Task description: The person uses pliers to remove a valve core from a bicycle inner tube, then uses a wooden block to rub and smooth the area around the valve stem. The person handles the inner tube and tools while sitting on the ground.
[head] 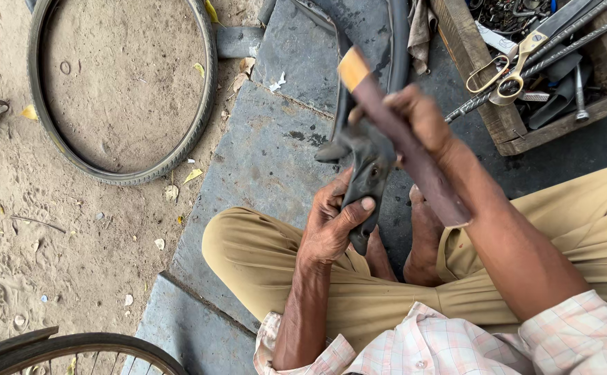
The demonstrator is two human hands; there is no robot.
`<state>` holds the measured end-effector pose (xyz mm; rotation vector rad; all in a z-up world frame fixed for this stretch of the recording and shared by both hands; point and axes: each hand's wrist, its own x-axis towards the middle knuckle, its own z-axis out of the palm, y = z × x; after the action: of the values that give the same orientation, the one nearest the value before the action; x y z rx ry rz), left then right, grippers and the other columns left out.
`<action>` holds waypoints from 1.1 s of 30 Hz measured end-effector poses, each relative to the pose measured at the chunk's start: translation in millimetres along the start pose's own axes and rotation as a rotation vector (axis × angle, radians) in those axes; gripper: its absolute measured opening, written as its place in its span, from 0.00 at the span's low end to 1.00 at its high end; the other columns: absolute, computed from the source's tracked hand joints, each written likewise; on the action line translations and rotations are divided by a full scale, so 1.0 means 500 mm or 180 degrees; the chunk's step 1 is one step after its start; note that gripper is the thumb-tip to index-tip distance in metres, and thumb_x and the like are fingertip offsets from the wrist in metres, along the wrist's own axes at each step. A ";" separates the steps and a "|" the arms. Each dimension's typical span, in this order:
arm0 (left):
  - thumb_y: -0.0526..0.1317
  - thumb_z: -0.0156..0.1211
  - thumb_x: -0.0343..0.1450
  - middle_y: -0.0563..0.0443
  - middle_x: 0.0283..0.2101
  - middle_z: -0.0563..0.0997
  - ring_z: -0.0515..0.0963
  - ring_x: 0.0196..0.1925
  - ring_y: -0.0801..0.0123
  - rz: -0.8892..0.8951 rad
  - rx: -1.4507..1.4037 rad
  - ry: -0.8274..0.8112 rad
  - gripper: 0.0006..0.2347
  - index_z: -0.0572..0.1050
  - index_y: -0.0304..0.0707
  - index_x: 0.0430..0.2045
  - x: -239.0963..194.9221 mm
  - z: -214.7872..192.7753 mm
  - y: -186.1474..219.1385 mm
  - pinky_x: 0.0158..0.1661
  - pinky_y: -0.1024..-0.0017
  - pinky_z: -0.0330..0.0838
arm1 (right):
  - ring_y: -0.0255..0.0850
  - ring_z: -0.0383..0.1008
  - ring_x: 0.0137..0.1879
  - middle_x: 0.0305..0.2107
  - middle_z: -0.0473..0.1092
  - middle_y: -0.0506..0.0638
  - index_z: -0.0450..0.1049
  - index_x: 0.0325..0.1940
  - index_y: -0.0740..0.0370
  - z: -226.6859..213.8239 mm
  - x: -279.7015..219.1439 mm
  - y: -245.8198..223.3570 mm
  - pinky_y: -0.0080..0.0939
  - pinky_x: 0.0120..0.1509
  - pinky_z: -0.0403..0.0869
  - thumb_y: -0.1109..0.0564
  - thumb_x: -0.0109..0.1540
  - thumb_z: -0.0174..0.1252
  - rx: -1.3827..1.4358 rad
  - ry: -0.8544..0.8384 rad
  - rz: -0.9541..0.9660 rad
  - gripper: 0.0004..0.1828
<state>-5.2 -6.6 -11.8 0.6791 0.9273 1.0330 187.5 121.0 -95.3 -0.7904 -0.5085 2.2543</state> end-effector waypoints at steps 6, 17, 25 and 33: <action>0.35 0.64 0.70 0.47 0.56 0.77 0.74 0.55 0.73 0.0158 0.0009 0.0349 0.29 0.64 0.26 0.68 0.027 0.028 0.005 0.58 0.73 0.66 | 0.34 0.72 0.28 0.40 0.80 0.51 0.72 0.64 0.51 0.029 -0.081 -0.024 0.32 0.28 0.72 0.50 0.67 0.50 -0.0549 0.1313 0.0747 0.20; 0.38 0.64 0.72 0.47 0.49 0.76 0.74 0.52 0.68 0.0327 0.1001 0.0655 0.17 0.78 0.24 0.52 0.034 0.045 0.012 0.53 0.70 0.70 | 0.42 0.66 0.29 0.36 0.71 0.52 0.74 0.64 0.59 0.198 -0.200 -0.098 0.44 0.31 0.71 0.56 0.62 0.57 -0.3095 0.0811 -0.1767 0.25; 0.37 0.63 0.71 0.49 0.48 0.76 0.72 0.51 0.70 0.0483 0.1238 0.0665 0.14 0.79 0.25 0.47 0.031 0.032 0.003 0.52 0.72 0.68 | 0.51 0.70 0.44 0.38 0.66 0.60 0.78 0.49 0.67 0.209 -0.228 -0.164 0.54 0.46 0.69 0.59 0.60 0.67 -0.5657 0.2958 -0.2386 0.15; 0.32 0.60 0.74 0.50 0.50 0.75 0.71 0.54 0.71 0.0954 0.1174 -0.0084 0.08 0.79 0.24 0.43 0.019 0.047 -0.006 0.56 0.72 0.67 | 0.52 0.75 0.42 0.41 0.67 0.61 0.77 0.49 0.62 0.131 -0.031 -0.083 0.48 0.40 0.76 0.55 0.59 0.70 -0.4805 0.3021 -0.2302 0.17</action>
<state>19.0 0.1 -6.6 1.1641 1.0240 1.1220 172.9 129.9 -17.9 -1.7768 -1.6219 0.3665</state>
